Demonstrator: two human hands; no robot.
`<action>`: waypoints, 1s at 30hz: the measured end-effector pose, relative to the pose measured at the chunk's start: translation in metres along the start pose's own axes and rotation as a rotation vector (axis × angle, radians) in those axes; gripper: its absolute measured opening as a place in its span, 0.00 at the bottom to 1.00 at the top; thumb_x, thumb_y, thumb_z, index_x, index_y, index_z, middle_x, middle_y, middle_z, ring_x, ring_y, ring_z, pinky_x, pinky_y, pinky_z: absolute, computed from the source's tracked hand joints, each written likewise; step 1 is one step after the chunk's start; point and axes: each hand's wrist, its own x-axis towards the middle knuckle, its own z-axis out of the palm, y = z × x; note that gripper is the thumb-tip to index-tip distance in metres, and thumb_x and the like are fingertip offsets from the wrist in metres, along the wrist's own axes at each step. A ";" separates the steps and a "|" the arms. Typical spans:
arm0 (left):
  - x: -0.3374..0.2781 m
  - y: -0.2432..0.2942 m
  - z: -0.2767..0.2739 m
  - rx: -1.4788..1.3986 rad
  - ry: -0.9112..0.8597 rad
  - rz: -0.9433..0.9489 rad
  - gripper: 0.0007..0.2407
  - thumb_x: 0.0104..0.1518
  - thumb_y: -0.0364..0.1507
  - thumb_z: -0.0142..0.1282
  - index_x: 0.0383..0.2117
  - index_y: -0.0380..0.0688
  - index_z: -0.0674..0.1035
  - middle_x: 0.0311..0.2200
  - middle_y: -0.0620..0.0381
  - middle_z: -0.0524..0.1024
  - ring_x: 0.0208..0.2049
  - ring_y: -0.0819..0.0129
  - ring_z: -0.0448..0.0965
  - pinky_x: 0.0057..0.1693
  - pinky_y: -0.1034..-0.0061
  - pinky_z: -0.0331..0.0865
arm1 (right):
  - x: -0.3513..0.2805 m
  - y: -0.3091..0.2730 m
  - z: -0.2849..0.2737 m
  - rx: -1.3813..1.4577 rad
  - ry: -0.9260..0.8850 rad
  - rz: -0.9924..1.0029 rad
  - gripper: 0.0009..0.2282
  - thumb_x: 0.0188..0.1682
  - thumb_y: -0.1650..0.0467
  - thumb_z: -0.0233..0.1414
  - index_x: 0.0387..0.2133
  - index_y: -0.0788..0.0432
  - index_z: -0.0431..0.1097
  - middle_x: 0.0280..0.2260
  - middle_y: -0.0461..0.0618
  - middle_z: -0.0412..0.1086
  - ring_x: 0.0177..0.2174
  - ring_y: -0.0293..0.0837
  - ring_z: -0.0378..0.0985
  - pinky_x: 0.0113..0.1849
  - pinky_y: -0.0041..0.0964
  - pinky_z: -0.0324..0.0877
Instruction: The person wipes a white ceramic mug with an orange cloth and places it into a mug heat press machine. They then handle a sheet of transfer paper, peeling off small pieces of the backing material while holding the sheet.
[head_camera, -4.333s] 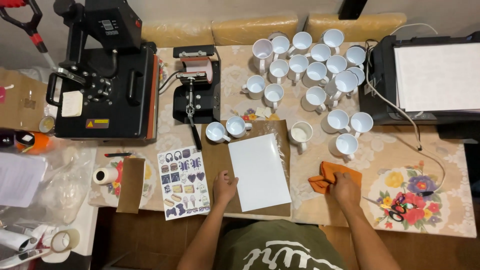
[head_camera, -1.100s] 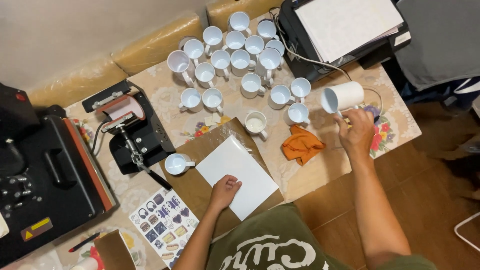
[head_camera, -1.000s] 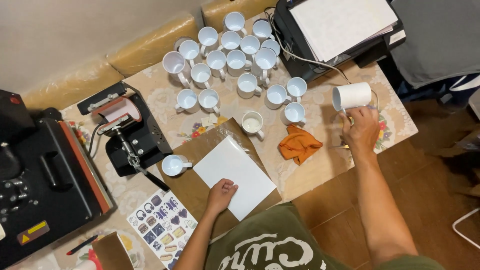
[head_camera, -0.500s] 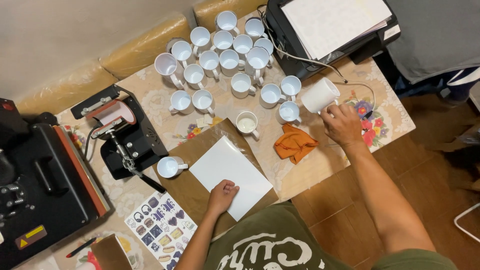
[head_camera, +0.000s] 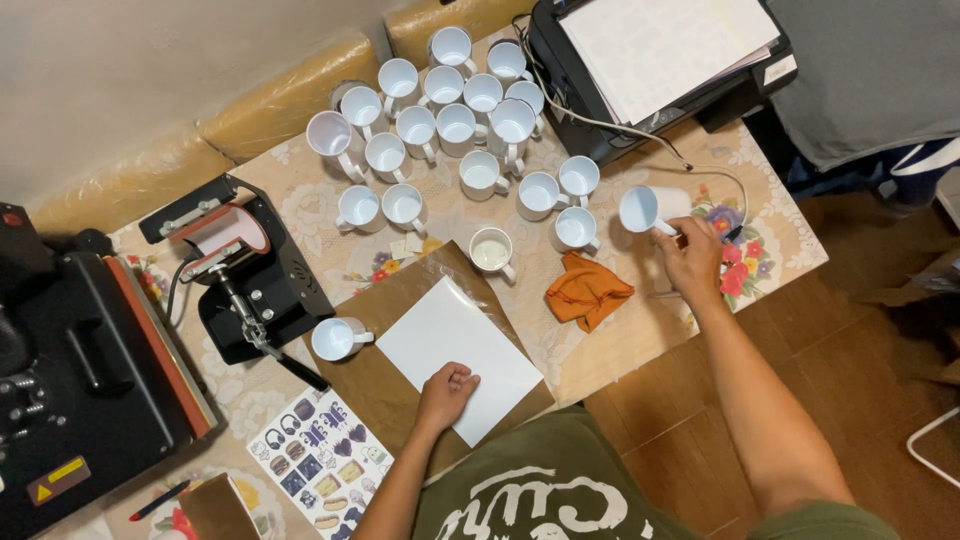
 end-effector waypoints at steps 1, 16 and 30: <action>0.001 0.003 0.000 0.001 -0.002 0.002 0.16 0.66 0.38 0.70 0.53 0.40 0.87 0.44 0.48 0.87 0.49 0.59 0.88 0.55 0.62 0.83 | -0.002 -0.001 0.005 -0.002 0.002 0.001 0.08 0.59 0.67 0.71 0.42 0.57 0.82 0.34 0.56 0.74 0.37 0.62 0.78 0.42 0.51 0.73; 0.002 0.006 0.008 -0.081 0.076 -0.001 0.17 0.67 0.38 0.69 0.54 0.39 0.85 0.46 0.46 0.86 0.52 0.55 0.88 0.57 0.60 0.82 | -0.051 -0.219 0.109 0.789 -0.589 0.135 0.07 0.59 0.65 0.66 0.41 0.55 0.83 0.27 0.45 0.77 0.34 0.36 0.75 0.42 0.38 0.75; -0.009 -0.050 0.010 -0.181 0.163 -0.064 0.16 0.66 0.39 0.68 0.52 0.42 0.85 0.42 0.48 0.86 0.48 0.56 0.87 0.51 0.63 0.82 | -0.093 -0.284 0.296 0.529 -1.063 -0.057 0.10 0.64 0.63 0.59 0.45 0.57 0.81 0.38 0.55 0.75 0.39 0.52 0.88 0.47 0.48 0.79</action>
